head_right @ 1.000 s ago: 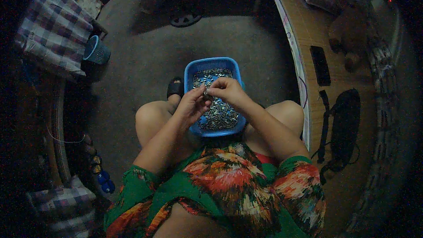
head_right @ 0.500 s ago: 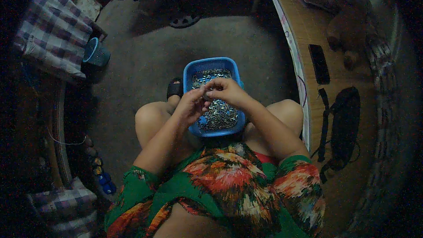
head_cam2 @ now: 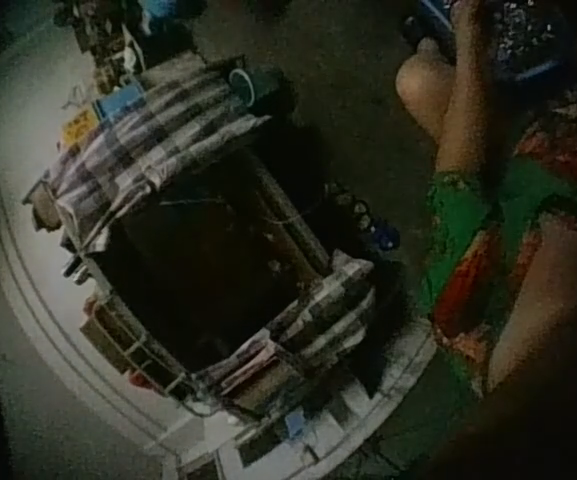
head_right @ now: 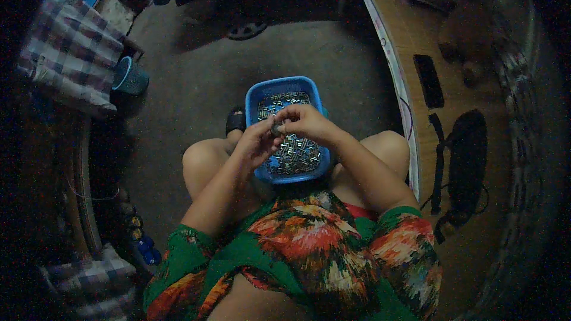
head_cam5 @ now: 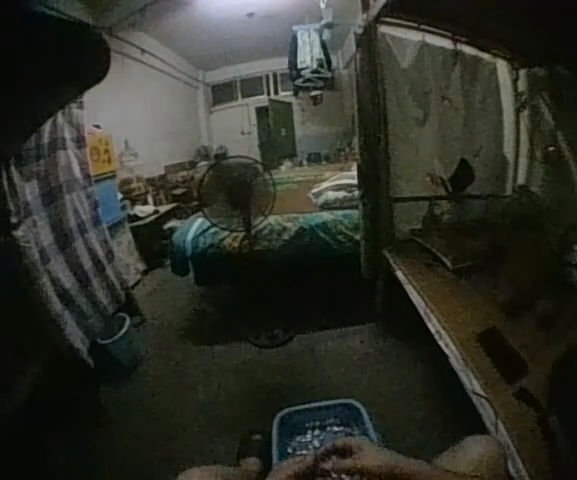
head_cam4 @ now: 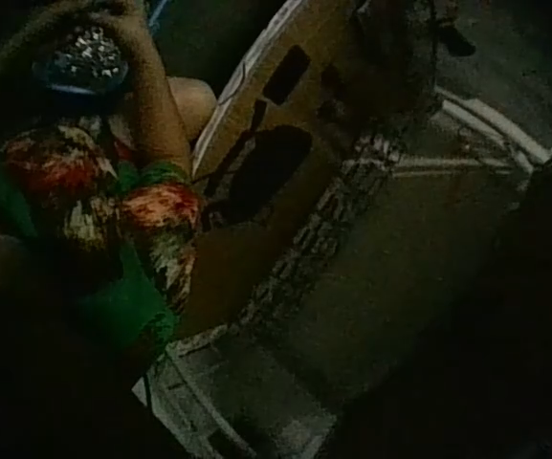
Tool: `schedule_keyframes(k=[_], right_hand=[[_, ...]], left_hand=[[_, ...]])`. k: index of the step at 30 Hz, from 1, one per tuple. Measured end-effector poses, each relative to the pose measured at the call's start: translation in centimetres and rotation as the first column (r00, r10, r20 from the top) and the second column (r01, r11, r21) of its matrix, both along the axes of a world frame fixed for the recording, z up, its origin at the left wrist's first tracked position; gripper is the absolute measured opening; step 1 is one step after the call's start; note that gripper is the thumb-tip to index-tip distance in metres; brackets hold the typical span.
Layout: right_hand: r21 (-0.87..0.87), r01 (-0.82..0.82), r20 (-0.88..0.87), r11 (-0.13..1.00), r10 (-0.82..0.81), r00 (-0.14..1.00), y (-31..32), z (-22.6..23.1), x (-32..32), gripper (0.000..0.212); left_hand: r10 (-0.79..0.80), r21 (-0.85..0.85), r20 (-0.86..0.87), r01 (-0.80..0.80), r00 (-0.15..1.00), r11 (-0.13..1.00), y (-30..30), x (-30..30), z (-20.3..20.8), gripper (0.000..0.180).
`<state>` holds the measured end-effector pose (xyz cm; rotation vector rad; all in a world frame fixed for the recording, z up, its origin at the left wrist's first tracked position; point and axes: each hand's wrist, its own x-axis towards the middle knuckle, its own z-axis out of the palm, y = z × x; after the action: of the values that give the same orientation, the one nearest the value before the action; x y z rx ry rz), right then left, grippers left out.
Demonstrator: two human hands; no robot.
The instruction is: Sorting and inspecting small metal hardware components inside a blue plastic bin.
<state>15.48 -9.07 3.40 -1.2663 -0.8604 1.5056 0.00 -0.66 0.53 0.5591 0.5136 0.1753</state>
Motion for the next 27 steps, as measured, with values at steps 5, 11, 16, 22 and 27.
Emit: schedule_keyframes(k=[5,11,16,22,27], right_hand=[[0.077,0.005,0.094,0.997,-0.012,0.995,0.3,-2.7,0.0,0.023],[-0.059,-0.002,-0.072,0.998,-0.002,0.997,0.2,0.1,0.1,0.027],[-0.064,0.023,-0.08,0.998,-0.028,0.996,-0.1,0.6,-0.1,0.025],[-0.024,-0.022,-0.028,0.999,0.021,0.999,0.1,-0.3,0.0,0.025],[-0.068,-0.012,0.053,0.998,0.016,0.998,0.5,-2.8,-0.2,0.026]], left_hand=[[-0.022,0.008,0.0,0.022,1.0,1.0,-0.3,0.1,-0.1,0.026],[-0.02,-0.019,-0.03,0.02,0.999,1.0,0.4,-0.1,-0.5,0.029],[-0.003,-0.065,-0.055,0.0,0.998,0.998,0.1,0.1,0.6,0.029],[-0.004,0.006,-0.069,0.004,0.998,1.0,0.0,-0.1,0.1,0.029],[0.005,0.081,-0.149,0.007,0.989,0.997,-0.2,-0.2,-0.2,0.026]])
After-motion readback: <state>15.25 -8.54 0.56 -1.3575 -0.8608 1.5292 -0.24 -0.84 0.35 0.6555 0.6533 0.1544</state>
